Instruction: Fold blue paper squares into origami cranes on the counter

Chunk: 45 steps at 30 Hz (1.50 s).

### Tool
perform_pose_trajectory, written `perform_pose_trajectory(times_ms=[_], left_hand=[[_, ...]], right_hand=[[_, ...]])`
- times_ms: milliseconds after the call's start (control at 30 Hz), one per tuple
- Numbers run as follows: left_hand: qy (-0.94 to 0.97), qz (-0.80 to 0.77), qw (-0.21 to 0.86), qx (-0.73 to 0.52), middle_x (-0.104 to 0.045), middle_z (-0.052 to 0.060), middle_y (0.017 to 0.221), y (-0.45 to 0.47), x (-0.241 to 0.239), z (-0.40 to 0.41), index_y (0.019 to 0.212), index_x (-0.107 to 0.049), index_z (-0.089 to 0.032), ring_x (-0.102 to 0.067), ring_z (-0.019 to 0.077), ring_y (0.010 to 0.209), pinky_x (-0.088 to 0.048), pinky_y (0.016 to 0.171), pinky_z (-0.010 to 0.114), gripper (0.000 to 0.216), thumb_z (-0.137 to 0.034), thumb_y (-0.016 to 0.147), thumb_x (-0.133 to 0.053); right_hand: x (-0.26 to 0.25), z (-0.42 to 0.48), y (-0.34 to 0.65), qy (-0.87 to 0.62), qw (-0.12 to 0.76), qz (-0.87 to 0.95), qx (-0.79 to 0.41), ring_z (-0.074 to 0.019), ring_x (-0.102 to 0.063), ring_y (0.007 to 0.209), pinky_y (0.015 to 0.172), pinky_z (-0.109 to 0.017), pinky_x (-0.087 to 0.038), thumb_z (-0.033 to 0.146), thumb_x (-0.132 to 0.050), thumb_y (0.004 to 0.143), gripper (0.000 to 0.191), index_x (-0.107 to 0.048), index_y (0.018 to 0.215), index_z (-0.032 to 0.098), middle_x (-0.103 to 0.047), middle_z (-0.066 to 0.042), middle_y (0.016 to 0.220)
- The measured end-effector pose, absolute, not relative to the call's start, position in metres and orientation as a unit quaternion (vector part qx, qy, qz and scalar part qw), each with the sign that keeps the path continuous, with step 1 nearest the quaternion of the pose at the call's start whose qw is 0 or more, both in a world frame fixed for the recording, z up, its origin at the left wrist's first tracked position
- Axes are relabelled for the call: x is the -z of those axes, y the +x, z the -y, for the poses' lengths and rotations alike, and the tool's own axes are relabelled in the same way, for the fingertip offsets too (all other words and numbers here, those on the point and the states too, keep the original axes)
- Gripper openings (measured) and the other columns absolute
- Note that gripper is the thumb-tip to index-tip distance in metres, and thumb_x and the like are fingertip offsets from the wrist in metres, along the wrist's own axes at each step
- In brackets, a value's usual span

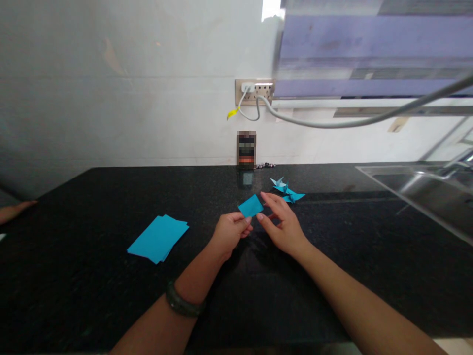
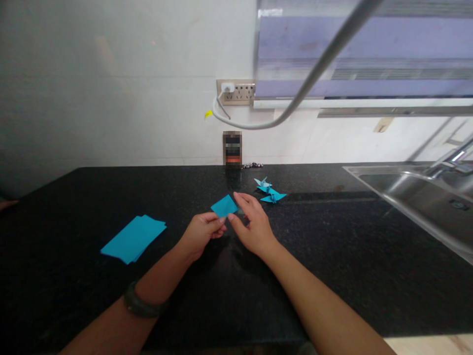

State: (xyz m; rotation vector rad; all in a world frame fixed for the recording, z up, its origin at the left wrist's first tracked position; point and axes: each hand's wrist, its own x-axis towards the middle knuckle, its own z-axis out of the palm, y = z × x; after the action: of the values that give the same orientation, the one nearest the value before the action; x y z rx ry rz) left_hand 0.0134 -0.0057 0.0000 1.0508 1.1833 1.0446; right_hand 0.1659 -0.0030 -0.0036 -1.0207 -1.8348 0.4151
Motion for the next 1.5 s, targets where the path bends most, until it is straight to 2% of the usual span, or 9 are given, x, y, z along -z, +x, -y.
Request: perform_pose_trajectory(times_ms=[233, 367, 600, 733, 833, 967, 1133, 1300, 1500], left_hand=[[0.465, -0.532, 0.545, -0.451, -0.057, 0.001, 0.054, 0.013, 0.001, 0.004, 0.061, -0.062, -0.012, -0.05, 0.0084, 0.049, -0.038, 0.05, 0.021, 0.015, -0.026, 0.065, -0.062], [0.463, -0.53, 0.549, -0.451, -0.057, 0.001, 0.053, 0.013, 0.001, 0.004, 0.063, -0.062, -0.012, -0.05, 0.0084, 0.049, -0.038, 0.05, 0.021, 0.013, -0.025, 0.065, -0.062], [0.487, -0.506, 0.577, -0.417, -0.058, 0.0, 0.055, 0.014, 0.001, 0.005, 0.065, -0.063, -0.012, -0.051, 0.008, 0.05, -0.039, 0.053, 0.021, 0.011, -0.023, 0.066, -0.061], [0.507, -0.488, 0.59, -0.397, -0.059, 0.0, 0.056, 0.014, 0.001, 0.007, 0.064, -0.062, -0.012, -0.052, 0.0086, 0.052, -0.04, 0.054, 0.022, 0.015, -0.027, 0.065, -0.064], [0.507, -0.484, 0.597, -0.391, -0.059, 0.001, 0.056, 0.015, 0.0, 0.008, 0.064, -0.062, -0.012, -0.052, 0.0085, 0.052, -0.041, 0.054, 0.022, 0.017, -0.029, 0.064, -0.064], [0.48, -0.492, 0.588, -0.428, -0.059, 0.0, 0.058, 0.014, 0.0, 0.007, 0.067, -0.061, -0.013, -0.053, 0.0085, 0.053, -0.041, 0.054, 0.021, 0.018, -0.03, 0.064, -0.065], [0.419, -0.489, 0.55, -0.532, -0.056, -0.002, 0.057, 0.012, 0.0, 0.002, 0.07, -0.057, -0.014, -0.053, 0.0087, 0.054, -0.044, 0.057, 0.023, 0.019, -0.031, 0.066, -0.063], [0.432, -0.492, 0.532, -0.537, -0.057, -0.002, 0.058, 0.011, -0.001, 0.001, 0.07, -0.056, -0.014, -0.054, 0.0092, 0.055, -0.044, 0.055, 0.022, 0.019, -0.031, 0.067, -0.063], [0.486, -0.473, 0.61, -0.409, -0.061, 0.001, 0.062, 0.015, -0.004, 0.008, 0.071, -0.059, -0.012, -0.054, 0.0085, 0.054, -0.042, 0.052, 0.02, 0.017, -0.026, 0.063, -0.066]], right_hand=[[0.001, 0.003, 0.166, -0.406, 0.494, 0.757, -0.137, -0.0228, -0.051, 0.105, 0.079, -0.039, -0.049, 0.023, -0.054, 0.079, 0.035, -0.058, 0.113, 0.028, -0.055, -0.008, 0.112], [-0.003, 0.003, 0.165, -0.415, 0.509, 0.74, -0.143, -0.021, -0.053, 0.094, 0.069, -0.034, -0.051, 0.024, -0.057, 0.075, 0.023, -0.063, 0.097, 0.024, -0.054, -0.008, 0.1], [0.0, 0.0, 0.164, -0.443, 0.523, 0.705, -0.186, -0.0181, -0.053, 0.085, 0.06, -0.028, -0.048, 0.025, -0.056, 0.075, 0.006, -0.06, 0.077, 0.02, -0.053, -0.007, 0.091], [0.003, -0.004, 0.165, -0.48, 0.521, 0.659, -0.253, -0.0154, -0.052, 0.069, 0.059, -0.027, -0.043, 0.031, -0.055, 0.075, 0.013, -0.056, 0.069, 0.019, -0.056, -0.003, 0.073], [0.003, -0.006, 0.165, -0.481, 0.529, 0.606, -0.347, -0.0128, -0.049, 0.06, 0.056, -0.025, -0.041, 0.033, -0.059, 0.071, 0.015, -0.055, 0.075, 0.018, -0.052, 0.001, 0.063], [-0.001, -0.005, 0.164, -0.451, 0.551, 0.55, -0.436, -0.009, -0.045, 0.051, 0.049, -0.022, -0.039, 0.027, -0.062, 0.066, 0.037, -0.05, 0.1, 0.019, -0.048, 0.006, 0.059], [-0.002, -0.001, 0.161, -0.433, 0.425, 0.589, -0.534, -0.0087, -0.049, 0.051, 0.049, -0.022, -0.038, 0.022, -0.06, 0.063, 0.014, -0.055, 0.075, 0.017, -0.057, 0.003, 0.059], [0.001, -0.001, 0.16, -0.462, 0.445, 0.591, -0.489, -0.0088, -0.044, 0.047, 0.046, -0.022, -0.036, 0.03, -0.059, 0.068, 0.015, -0.056, 0.075, 0.017, -0.054, 0.003, 0.057], [0.004, -0.006, 0.17, -0.462, 0.476, 0.639, -0.39, -0.011, -0.047, 0.058, 0.053, -0.025, -0.04, 0.028, -0.052, 0.077, 0.032, -0.055, 0.108, 0.019, -0.054, 0.0, 0.071]])
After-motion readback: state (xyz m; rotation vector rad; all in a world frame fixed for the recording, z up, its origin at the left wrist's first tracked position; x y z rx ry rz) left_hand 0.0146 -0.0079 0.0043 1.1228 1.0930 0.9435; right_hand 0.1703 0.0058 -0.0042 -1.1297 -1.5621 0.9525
